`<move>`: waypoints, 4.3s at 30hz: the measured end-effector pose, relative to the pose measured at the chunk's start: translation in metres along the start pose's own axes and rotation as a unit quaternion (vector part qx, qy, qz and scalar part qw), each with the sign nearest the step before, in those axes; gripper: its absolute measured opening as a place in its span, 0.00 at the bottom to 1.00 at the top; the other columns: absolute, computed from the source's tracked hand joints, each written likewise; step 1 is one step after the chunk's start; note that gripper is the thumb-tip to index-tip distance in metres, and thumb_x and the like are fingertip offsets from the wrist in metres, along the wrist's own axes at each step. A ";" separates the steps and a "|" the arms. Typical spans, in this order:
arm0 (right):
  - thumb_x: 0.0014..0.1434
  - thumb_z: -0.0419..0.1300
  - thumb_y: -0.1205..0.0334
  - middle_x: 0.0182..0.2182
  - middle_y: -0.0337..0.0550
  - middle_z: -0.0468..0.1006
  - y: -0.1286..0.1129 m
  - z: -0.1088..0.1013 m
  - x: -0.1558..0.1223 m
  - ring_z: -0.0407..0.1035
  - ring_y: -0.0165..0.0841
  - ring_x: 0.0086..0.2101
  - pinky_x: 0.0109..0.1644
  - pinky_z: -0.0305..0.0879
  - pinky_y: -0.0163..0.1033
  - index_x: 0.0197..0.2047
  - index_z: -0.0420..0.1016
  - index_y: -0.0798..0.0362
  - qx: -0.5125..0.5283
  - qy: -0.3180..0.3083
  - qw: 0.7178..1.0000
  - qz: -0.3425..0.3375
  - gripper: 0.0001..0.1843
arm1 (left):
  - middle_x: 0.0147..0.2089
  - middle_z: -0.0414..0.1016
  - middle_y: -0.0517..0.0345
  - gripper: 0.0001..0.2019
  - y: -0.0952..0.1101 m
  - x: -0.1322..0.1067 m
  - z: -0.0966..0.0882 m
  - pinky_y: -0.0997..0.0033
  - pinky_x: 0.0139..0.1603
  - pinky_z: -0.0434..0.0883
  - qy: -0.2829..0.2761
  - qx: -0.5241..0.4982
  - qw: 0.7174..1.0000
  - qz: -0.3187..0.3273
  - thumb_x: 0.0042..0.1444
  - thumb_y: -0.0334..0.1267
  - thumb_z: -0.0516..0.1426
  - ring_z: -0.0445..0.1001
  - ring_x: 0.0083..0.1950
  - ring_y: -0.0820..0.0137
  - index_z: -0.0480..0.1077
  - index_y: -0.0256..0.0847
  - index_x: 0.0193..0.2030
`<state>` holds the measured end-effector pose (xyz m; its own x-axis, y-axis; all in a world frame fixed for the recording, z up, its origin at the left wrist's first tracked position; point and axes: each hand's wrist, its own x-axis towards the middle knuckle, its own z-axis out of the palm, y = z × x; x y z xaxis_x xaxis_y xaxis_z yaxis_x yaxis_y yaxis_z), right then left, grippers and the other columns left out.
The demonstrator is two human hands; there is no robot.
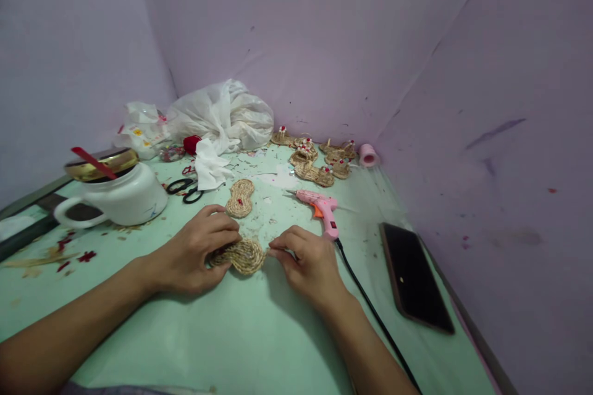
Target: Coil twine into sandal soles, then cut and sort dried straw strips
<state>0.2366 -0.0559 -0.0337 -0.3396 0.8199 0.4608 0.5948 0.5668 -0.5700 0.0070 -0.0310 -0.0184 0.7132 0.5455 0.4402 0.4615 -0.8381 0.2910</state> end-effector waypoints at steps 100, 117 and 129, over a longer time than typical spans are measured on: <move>0.55 0.47 0.72 0.33 0.42 0.76 -0.004 0.021 0.015 0.69 0.33 0.35 0.40 0.63 0.38 0.37 0.74 0.53 0.126 0.075 0.970 0.195 0.15 | 0.30 0.74 0.60 0.14 0.023 0.005 -0.026 0.75 0.33 0.65 -0.179 -0.177 0.949 -0.189 0.55 0.30 0.46 0.70 0.31 0.72 0.71 0.41 0.40; 0.53 0.55 0.61 0.23 0.42 0.76 -0.067 0.028 0.016 0.67 0.32 0.24 0.28 0.62 0.36 0.28 0.74 0.53 0.072 0.014 0.984 0.161 0.08 | 0.21 0.65 0.64 0.05 0.001 0.004 -0.032 0.74 0.25 0.63 0.097 -0.409 0.833 -0.360 0.46 0.36 0.53 0.65 0.22 0.77 0.66 0.36 0.26; 0.39 0.67 0.56 0.14 0.37 0.69 -0.082 0.046 0.026 0.57 0.25 0.18 0.23 0.56 0.32 0.17 0.71 0.57 0.239 0.122 0.916 0.298 0.13 | 0.22 0.70 0.60 0.04 0.025 -0.001 -0.027 0.76 0.28 0.64 0.104 -0.431 0.847 -0.292 0.41 0.34 0.59 0.66 0.26 0.74 0.72 0.34 0.23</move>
<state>0.1456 -0.0770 -0.0060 0.1495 0.9859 0.0753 0.2146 0.0420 -0.9758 0.0030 -0.0523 0.0111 0.3469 0.9301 0.1208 0.0832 -0.1588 0.9838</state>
